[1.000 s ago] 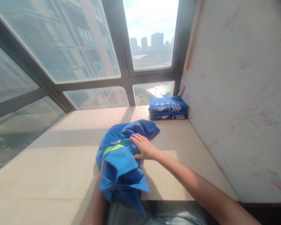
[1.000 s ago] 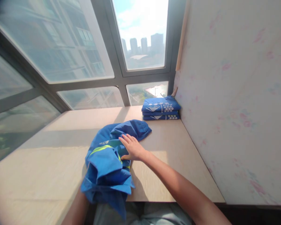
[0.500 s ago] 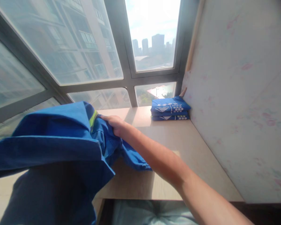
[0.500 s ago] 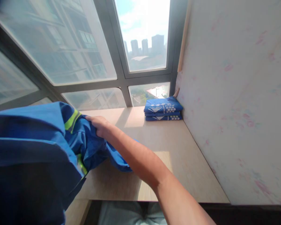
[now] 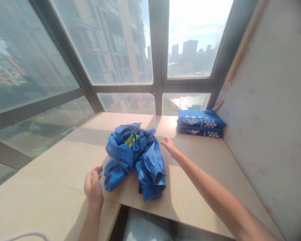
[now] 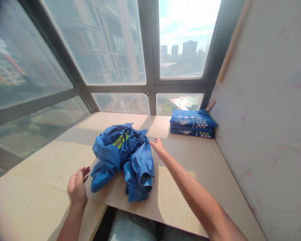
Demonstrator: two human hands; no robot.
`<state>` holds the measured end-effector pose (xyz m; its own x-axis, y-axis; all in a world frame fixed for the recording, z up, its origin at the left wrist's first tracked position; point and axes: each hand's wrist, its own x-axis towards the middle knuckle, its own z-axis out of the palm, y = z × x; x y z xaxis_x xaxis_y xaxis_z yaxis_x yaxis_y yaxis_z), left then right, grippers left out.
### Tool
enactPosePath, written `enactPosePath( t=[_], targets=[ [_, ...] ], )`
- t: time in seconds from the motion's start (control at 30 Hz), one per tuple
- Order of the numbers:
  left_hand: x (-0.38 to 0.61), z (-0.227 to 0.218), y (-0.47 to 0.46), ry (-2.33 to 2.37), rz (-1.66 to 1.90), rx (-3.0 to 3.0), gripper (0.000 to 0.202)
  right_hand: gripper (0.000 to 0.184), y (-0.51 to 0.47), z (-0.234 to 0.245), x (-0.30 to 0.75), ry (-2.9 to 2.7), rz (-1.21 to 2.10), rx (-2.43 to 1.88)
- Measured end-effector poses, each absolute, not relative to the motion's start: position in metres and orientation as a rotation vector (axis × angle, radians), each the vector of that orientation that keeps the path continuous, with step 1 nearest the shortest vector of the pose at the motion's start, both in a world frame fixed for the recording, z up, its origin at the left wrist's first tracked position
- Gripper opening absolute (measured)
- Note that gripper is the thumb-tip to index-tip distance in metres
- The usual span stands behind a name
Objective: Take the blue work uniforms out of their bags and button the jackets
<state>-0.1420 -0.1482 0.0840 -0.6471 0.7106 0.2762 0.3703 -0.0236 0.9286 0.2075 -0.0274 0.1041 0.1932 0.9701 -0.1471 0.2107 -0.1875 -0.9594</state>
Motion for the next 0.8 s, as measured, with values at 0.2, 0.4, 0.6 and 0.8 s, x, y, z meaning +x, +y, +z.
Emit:
enactPosePath(
  t=[0.2,0.4,0.6,0.8],
  targets=[
    [-0.09,0.069,-0.186,1.997,1.452,2.163,0.067,0.084,-0.072,0.054,0.165,-1.332,1.267,-1.565],
    [-0.096,0.05,-0.145,2.25,1.296,1.762,0.068,0.045,-0.076,0.063,0.12,-1.35,1.449,-1.337],
    [-0.163,0.105,-0.122,2.08,1.872,1.283,0.047,0.03,-0.038,0.115,0.166,-1.281,1.648,-1.022],
    [-0.192,0.161,-0.098,2.364,1.658,1.405,0.042,0.019,0.002,0.153,0.244,-1.565,0.945,-1.46]
  ],
)
